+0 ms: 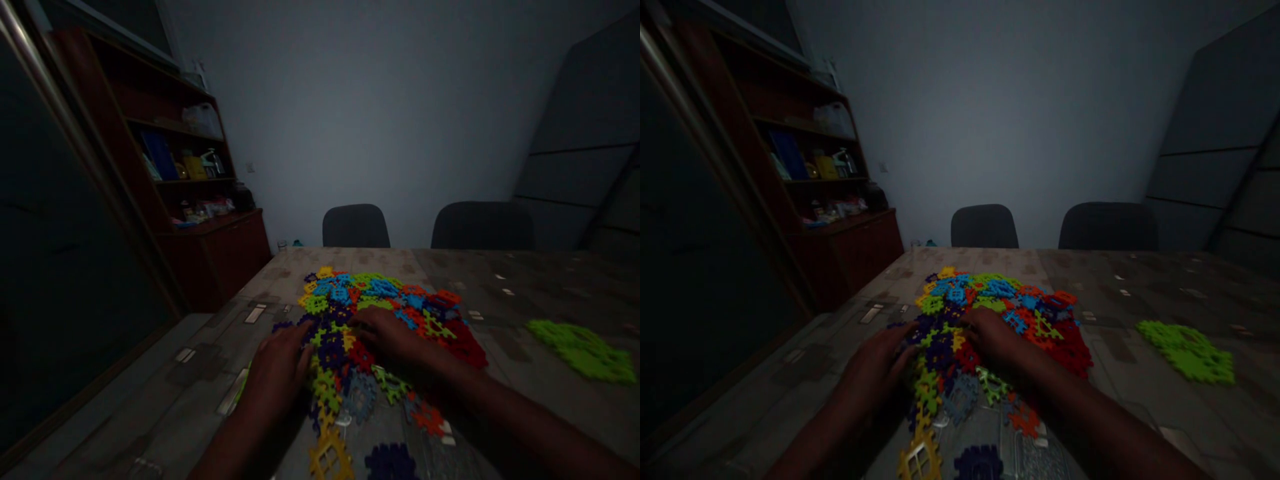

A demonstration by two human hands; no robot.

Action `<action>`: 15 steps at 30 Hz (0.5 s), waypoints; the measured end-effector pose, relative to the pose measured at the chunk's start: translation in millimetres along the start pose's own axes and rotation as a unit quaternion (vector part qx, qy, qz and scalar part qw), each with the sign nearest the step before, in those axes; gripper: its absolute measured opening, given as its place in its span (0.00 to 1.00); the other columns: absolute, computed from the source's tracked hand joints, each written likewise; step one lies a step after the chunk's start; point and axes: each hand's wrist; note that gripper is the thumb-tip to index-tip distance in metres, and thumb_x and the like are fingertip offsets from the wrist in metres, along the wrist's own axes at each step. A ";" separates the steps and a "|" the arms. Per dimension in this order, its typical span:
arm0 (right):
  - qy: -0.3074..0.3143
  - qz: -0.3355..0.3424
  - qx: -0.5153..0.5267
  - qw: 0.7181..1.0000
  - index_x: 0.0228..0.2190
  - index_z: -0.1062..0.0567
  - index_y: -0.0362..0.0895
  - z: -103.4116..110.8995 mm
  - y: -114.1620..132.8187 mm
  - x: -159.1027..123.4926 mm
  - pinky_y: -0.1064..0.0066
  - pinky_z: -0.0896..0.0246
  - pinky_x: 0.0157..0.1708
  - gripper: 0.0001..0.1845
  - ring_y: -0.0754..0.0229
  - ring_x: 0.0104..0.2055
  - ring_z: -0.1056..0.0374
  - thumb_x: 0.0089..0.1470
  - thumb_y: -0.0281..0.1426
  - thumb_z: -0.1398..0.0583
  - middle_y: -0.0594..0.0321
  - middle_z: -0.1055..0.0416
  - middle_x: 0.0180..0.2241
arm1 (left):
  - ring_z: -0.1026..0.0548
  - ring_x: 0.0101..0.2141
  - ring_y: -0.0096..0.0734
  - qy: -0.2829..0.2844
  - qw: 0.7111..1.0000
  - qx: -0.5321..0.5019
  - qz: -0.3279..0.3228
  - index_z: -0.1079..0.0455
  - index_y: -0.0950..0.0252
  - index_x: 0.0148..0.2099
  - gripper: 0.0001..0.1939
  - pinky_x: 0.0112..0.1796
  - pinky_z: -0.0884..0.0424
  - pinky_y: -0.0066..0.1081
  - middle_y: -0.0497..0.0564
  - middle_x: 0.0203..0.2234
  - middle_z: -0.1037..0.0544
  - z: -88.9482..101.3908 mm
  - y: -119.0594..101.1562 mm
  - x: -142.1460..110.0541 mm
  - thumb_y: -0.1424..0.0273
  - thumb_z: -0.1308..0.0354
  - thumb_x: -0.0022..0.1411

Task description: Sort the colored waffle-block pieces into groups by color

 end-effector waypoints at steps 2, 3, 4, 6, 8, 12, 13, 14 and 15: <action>0.021 0.018 -0.009 1.000 0.44 0.22 0.42 -8.5 9.2 19.2 0.58 0.29 0.49 0.07 0.54 0.47 0.25 0.65 0.27 0.37 0.60 0.21 0.44 | 0.25 0.57 0.48 -0.005 1.000 0.018 0.014 0.31 0.65 0.65 0.21 0.58 0.32 0.47 0.61 0.58 0.23 2.2 4.4 2.0 0.73 0.47 0.72; 0.034 0.026 -0.017 0.999 0.43 0.22 0.42 -12.4 13.4 27.5 0.57 0.28 0.48 0.05 0.55 0.46 0.25 0.65 0.29 0.37 0.60 0.22 0.44 | 0.25 0.57 0.49 -0.007 1.000 0.024 0.015 0.30 0.65 0.65 0.21 0.58 0.32 0.47 0.60 0.57 0.22 2.3 6.4 2.4 0.73 0.47 0.72; 0.047 0.035 -0.026 0.998 0.42 0.22 0.42 -15.9 17.2 34.6 0.56 0.28 0.48 0.06 0.55 0.46 0.25 0.66 0.31 0.36 0.61 0.22 0.44 | 0.24 0.56 0.49 -0.008 0.999 0.028 0.016 0.30 0.65 0.64 0.21 0.57 0.32 0.48 0.60 0.57 0.22 2.0 8.1 2.8 0.73 0.47 0.72; 0.071 0.047 -0.048 0.995 0.42 0.22 0.42 -20.6 23.3 45.3 0.56 0.27 0.48 0.07 0.55 0.46 0.25 0.66 0.33 0.36 0.60 0.23 0.44 | 0.24 0.56 0.49 -0.007 0.999 0.031 0.018 0.30 0.65 0.64 0.20 0.57 0.32 0.47 0.60 0.56 0.22 0.7 10.0 3.4 0.73 0.47 0.72; 0.090 0.054 -0.072 0.992 0.44 0.23 0.43 -22.1 26.8 51.8 0.55 0.28 0.48 0.08 0.54 0.47 0.26 0.67 0.34 0.37 0.59 0.24 0.47 | 0.24 0.56 0.49 0.002 0.999 0.030 0.020 0.29 0.64 0.64 0.20 0.57 0.32 0.47 0.59 0.57 0.22 -0.4 9.4 3.8 0.74 0.47 0.72; 0.128 0.058 -0.113 0.984 0.45 0.23 0.43 -18.4 27.3 58.1 0.54 0.28 0.49 0.10 0.52 0.49 0.28 0.66 0.35 0.36 0.58 0.25 0.50 | 0.24 0.56 0.48 0.025 0.999 0.027 0.023 0.27 0.64 0.61 0.19 0.57 0.32 0.45 0.60 0.56 0.22 0.0 3.0 3.4 0.75 0.46 0.71; 0.137 0.057 -0.120 0.982 0.45 0.23 0.43 -17.2 26.7 58.9 0.54 0.28 0.49 0.10 0.52 0.49 0.28 0.66 0.36 0.36 0.57 0.26 0.50 | 0.24 0.56 0.48 0.029 0.999 0.025 0.022 0.27 0.64 0.61 0.19 0.56 0.31 0.45 0.60 0.56 0.21 0.3 1.5 3.0 0.75 0.46 0.71; 0.145 0.056 -0.125 0.980 0.46 0.23 0.43 -15.9 26.1 59.2 0.54 0.28 0.49 0.11 0.52 0.50 0.28 0.66 0.36 0.36 0.57 0.26 0.50 | 0.24 0.55 0.48 0.031 0.999 0.021 0.021 0.27 0.63 0.61 0.19 0.56 0.31 0.44 0.60 0.55 0.21 0.5 0.4 2.6 0.75 0.46 0.71; 0.151 0.055 -0.129 0.979 0.46 0.23 0.43 -14.7 25.5 59.1 0.54 0.28 0.49 0.12 0.52 0.50 0.28 0.65 0.37 0.36 0.57 0.26 0.51 | 0.24 0.55 0.48 0.032 0.999 0.017 0.019 0.27 0.63 0.61 0.19 0.56 0.31 0.44 0.59 0.55 0.21 0.4 -0.2 2.1 0.75 0.46 0.71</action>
Point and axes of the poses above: each hand's wrist, its own x-axis towards the middle knuckle, its own z-axis out of the back of the hand, y = z × x
